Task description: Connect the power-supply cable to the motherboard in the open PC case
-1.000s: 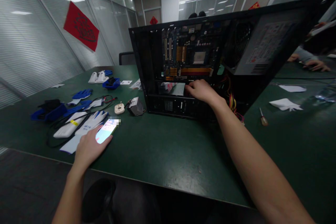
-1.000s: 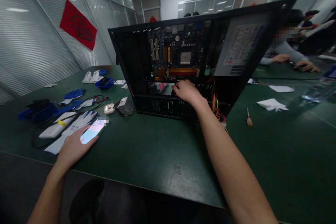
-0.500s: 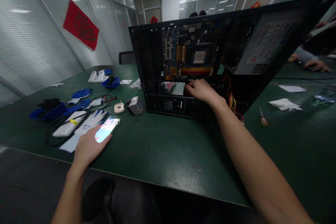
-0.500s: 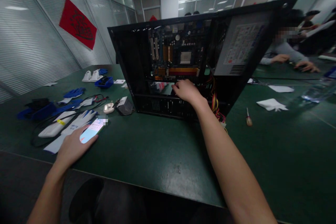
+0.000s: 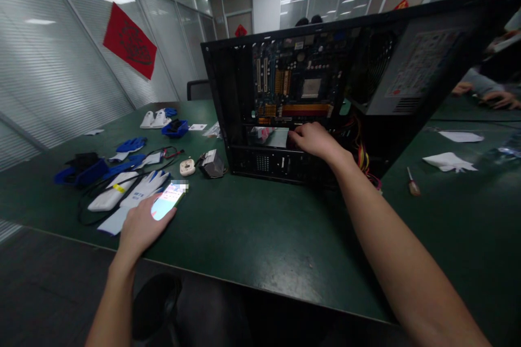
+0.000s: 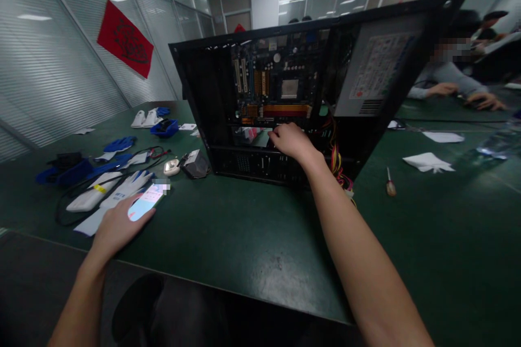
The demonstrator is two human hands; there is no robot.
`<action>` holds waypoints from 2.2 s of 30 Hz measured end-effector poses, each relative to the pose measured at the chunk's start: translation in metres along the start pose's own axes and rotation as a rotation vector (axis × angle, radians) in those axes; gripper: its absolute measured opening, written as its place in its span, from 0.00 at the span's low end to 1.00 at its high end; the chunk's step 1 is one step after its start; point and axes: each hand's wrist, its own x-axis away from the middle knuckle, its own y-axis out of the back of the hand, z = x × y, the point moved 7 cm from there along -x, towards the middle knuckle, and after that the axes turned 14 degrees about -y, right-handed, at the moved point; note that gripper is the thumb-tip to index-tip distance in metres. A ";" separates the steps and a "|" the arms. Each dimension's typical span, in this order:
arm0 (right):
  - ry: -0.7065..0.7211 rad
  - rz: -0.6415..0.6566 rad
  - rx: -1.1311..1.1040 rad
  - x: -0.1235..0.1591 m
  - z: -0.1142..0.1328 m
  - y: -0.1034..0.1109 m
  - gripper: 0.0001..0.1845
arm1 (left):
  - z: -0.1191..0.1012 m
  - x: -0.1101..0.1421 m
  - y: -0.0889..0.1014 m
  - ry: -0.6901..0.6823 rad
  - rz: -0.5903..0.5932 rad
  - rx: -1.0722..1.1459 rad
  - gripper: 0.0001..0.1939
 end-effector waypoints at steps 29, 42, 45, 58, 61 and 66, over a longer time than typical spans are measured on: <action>0.016 -0.004 0.000 -0.001 0.000 -0.001 0.22 | -0.004 0.003 0.003 0.027 -0.015 -0.026 0.42; 0.024 -0.003 -0.015 -0.001 0.000 -0.002 0.22 | -0.029 0.007 0.015 0.213 0.005 -0.146 0.42; 0.015 -0.003 -0.015 -0.001 -0.001 -0.001 0.22 | -0.035 0.004 0.017 0.224 -0.029 -0.148 0.41; 0.032 0.019 -0.052 -0.004 -0.001 -0.005 0.21 | -0.037 0.005 0.017 0.222 -0.032 -0.133 0.36; 0.039 0.031 -0.067 -0.005 -0.001 -0.007 0.21 | -0.040 0.006 0.018 0.207 -0.052 -0.162 0.37; 0.018 -0.021 -0.075 -0.004 0.000 0.000 0.23 | -0.084 0.004 0.031 -0.119 -0.310 -0.100 0.27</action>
